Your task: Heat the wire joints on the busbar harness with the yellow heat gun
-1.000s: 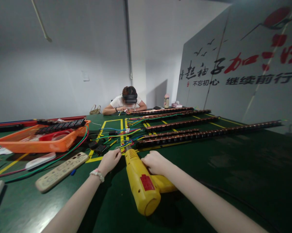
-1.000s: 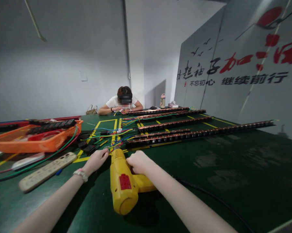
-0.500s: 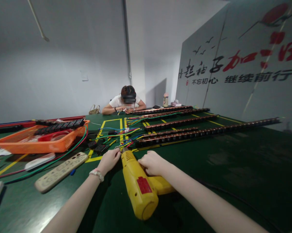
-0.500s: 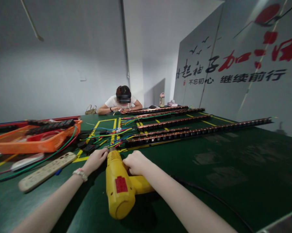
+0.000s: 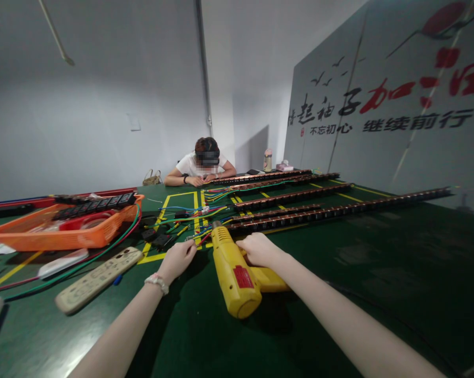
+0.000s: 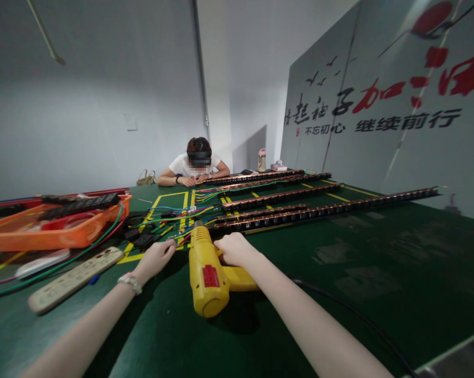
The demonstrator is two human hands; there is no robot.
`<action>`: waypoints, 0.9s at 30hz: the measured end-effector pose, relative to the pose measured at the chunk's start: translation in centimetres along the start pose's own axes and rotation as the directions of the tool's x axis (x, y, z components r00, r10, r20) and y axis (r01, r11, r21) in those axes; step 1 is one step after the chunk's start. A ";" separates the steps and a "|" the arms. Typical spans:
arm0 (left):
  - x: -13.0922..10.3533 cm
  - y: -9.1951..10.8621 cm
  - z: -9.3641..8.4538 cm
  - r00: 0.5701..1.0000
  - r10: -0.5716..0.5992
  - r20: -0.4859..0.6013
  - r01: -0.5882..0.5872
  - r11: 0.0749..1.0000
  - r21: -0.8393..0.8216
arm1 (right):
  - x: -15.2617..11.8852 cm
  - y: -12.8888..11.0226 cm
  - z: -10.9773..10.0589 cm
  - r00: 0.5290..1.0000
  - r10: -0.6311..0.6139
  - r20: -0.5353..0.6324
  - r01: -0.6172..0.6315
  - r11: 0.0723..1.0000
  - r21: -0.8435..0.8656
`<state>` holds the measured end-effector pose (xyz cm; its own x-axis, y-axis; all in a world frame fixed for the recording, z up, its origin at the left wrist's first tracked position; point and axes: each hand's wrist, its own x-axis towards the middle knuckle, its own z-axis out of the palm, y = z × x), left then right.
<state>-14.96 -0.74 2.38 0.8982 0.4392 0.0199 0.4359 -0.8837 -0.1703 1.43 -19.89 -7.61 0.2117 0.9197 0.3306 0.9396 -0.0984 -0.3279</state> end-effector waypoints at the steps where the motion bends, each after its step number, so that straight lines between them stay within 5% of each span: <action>1: 0.0 0.0 0.0 1.000 0.000 -0.002 0.000 1.000 -0.002 | 0.0 0.0 0.0 1.000 -0.002 0.000 0.002 1.000 -0.002; 11: 0.1 0.2 -0.2 1.000 -0.007 -0.010 0.007 1.000 0.022 | 0.3 -0.1 0.5 0.999 -0.035 -0.022 0.035 0.999 -0.009; 20: 0.1 -0.1 0.1 1.000 -0.012 0.001 0.012 1.000 0.014 | 0.2 -3.5 0.5 0.974 -0.227 -0.014 0.227 0.974 -0.030; 27: 0.1 0.0 0.0 0.999 -0.029 0.017 0.029 0.999 0.017 | 0.2 -4.0 0.6 0.968 -0.249 -0.037 0.249 0.968 -0.022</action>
<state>-14.83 -0.72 2.41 0.8841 0.4672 0.0084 0.4604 -0.8679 -0.1866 -2.44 -19.05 -6.74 -0.0195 0.9005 0.4343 0.9684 0.1251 -0.2158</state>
